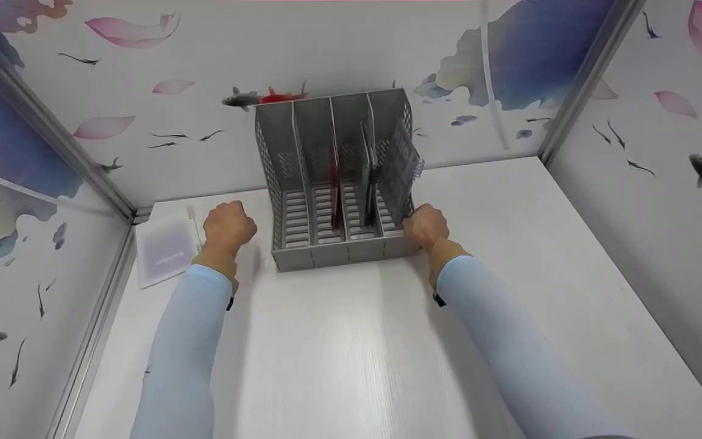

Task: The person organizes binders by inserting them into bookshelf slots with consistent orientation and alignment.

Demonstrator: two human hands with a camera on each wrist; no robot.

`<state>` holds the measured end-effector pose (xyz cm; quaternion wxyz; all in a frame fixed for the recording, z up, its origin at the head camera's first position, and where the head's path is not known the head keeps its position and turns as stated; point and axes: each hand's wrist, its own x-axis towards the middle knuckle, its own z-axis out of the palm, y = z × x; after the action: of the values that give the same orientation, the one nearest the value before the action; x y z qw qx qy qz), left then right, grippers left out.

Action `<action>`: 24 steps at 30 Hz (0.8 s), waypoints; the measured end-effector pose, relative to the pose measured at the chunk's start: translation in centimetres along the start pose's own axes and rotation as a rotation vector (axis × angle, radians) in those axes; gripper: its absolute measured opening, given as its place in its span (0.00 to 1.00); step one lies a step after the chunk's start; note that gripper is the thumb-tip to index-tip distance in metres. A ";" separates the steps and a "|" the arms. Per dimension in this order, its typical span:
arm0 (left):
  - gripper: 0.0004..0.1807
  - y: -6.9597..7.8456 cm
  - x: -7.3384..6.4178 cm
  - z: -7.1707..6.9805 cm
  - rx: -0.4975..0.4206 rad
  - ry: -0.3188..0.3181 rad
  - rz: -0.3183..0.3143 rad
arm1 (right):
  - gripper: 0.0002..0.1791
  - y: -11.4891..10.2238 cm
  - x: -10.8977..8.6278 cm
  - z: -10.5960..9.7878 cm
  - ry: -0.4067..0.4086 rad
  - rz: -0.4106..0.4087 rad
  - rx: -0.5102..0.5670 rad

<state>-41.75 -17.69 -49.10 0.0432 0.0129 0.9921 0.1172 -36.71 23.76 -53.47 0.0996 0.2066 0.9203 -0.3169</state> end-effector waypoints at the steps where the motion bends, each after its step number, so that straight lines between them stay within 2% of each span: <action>1: 0.21 -0.3 0.0 0.0 0.000 0.003 0.000 | 0.22 0.0 0.0 0.0 0.002 -0.005 -0.003; 9: 0.21 -2.0 -0.1 -0.3 -0.011 0.012 -0.047 | 0.20 0.0 -0.2 0.0 0.007 -0.038 -0.014; 18: 0.26 -3.4 -0.5 -0.4 -0.029 -0.005 -0.088 | 0.19 0.1 0.2 0.1 0.012 -0.019 -0.019; 24: 0.26 -5.0 -1.0 0.0 -0.043 -0.024 -0.114 | 0.19 0.1 0.1 0.0 0.010 -0.022 -0.010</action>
<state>-40.87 -22.56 -50.19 0.0622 -0.0430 0.9878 0.1358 -36.74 23.89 -53.61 0.0927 0.1976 0.9245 -0.3125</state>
